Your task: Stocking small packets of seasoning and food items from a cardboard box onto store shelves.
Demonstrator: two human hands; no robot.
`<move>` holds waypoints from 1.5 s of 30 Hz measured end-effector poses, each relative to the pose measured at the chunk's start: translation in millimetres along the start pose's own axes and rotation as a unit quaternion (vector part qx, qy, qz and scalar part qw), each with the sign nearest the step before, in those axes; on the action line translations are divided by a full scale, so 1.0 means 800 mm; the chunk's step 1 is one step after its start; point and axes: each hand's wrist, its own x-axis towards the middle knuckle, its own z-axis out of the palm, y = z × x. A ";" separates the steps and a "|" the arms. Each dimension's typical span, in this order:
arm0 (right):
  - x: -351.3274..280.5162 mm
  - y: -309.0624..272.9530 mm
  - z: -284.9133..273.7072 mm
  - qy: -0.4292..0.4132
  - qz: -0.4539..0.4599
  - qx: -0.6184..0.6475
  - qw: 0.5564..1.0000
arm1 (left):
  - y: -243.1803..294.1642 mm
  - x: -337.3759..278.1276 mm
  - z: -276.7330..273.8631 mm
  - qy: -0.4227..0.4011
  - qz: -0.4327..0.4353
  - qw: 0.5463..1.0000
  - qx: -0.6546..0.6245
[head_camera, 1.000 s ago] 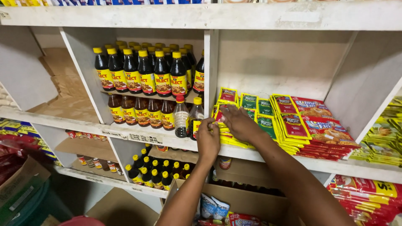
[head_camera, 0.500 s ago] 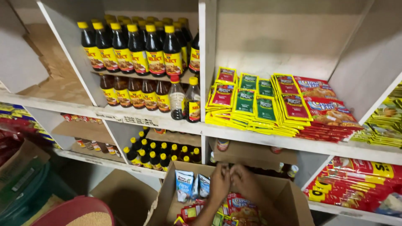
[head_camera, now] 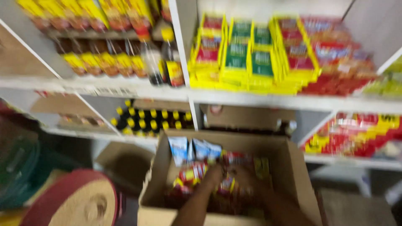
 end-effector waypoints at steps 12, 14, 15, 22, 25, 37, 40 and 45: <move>-0.040 -0.048 -0.032 -0.054 0.076 -0.025 0.995 | -0.035 -0.007 0.014 -0.081 -0.060 0.994 0.041; -0.044 -0.063 -0.038 0.072 -0.171 -0.199 0.962 | -0.035 -0.008 0.018 -0.104 -0.111 0.987 0.057; -0.045 -0.051 -0.028 0.071 -0.168 -0.196 0.963 | -0.045 -0.007 0.030 -0.108 -0.113 0.986 0.057; -0.049 -0.053 0.001 -0.136 0.206 0.106 0.963 | -0.049 -0.007 0.061 -0.124 -0.185 0.974 0.034; -0.049 -0.063 0.002 -0.109 0.279 0.126 0.946 | -0.056 -0.009 0.072 -0.102 -0.197 0.975 -0.016; -0.032 -0.124 -0.056 -0.014 0.301 0.198 0.933 | -0.017 -0.014 0.030 -0.143 -0.252 0.872 -0.396; -0.026 -0.134 -0.071 -0.028 0.298 0.186 0.936 | 0.049 -0.022 -0.030 -0.143 -0.284 0.789 -0.526; -0.023 -0.134 -0.064 0.075 0.293 0.113 0.946 | 0.083 -0.028 -0.050 -0.081 -0.258 0.777 -0.569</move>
